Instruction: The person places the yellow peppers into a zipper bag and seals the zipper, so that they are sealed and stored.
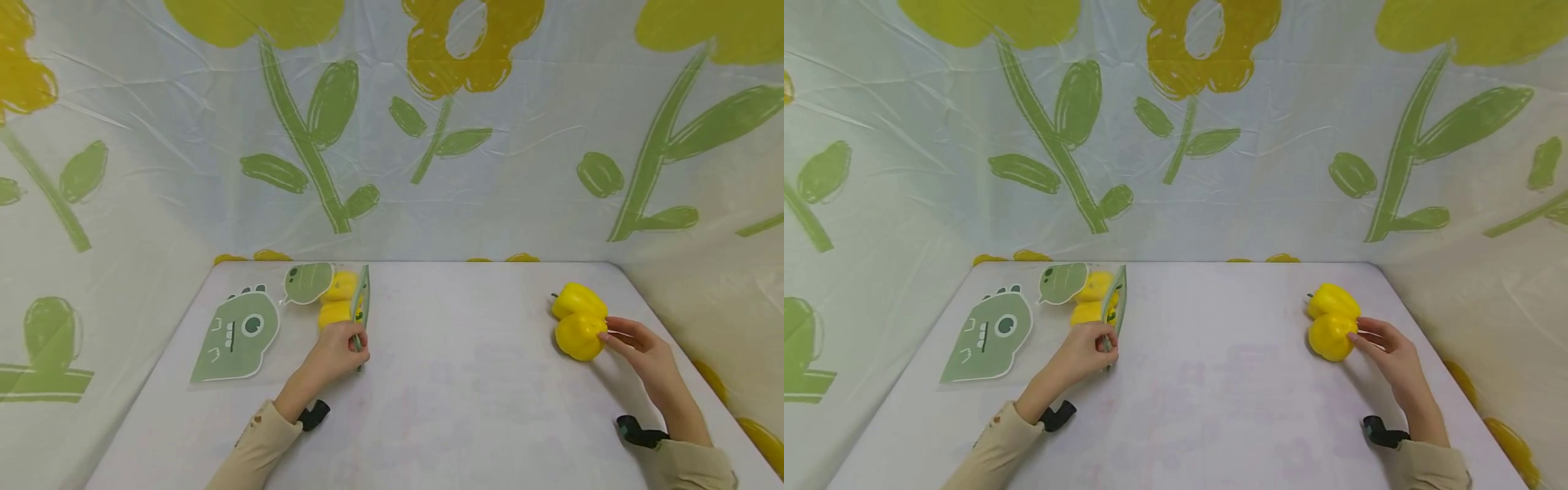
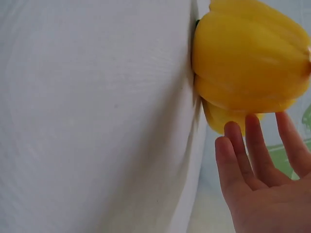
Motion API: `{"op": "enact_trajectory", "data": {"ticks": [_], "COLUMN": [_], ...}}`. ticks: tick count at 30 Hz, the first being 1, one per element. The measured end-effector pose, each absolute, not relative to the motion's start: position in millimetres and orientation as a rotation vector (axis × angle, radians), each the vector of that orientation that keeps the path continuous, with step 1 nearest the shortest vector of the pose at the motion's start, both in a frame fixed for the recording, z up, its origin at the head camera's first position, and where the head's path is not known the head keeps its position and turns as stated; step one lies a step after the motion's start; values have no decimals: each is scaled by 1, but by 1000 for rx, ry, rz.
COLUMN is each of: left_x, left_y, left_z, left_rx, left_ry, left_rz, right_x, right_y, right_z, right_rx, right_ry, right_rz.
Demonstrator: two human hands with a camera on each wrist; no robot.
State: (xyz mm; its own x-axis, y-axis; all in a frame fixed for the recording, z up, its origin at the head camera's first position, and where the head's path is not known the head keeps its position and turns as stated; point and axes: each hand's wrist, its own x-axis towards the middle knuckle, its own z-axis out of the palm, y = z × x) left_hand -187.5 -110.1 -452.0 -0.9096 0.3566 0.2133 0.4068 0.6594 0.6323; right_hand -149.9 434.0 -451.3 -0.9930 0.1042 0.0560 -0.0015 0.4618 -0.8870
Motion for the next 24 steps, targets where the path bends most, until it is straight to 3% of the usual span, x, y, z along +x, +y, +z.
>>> {"op": "enact_trajectory", "data": {"ticks": [9,24], "left_x": [-189,-188], "left_y": [-112,-111], "left_z": [-454,-452], "left_rx": [-650,-641], "left_ry": [-2792,-2814], "left_rz": [-1106,-1118], "right_x": [-149,-165], "right_y": [423,374], "right_z": [-454,-449], "right_rx": [-43,352], "right_ry": [-2665,-2664], "right_rz": [1513,1188]}}
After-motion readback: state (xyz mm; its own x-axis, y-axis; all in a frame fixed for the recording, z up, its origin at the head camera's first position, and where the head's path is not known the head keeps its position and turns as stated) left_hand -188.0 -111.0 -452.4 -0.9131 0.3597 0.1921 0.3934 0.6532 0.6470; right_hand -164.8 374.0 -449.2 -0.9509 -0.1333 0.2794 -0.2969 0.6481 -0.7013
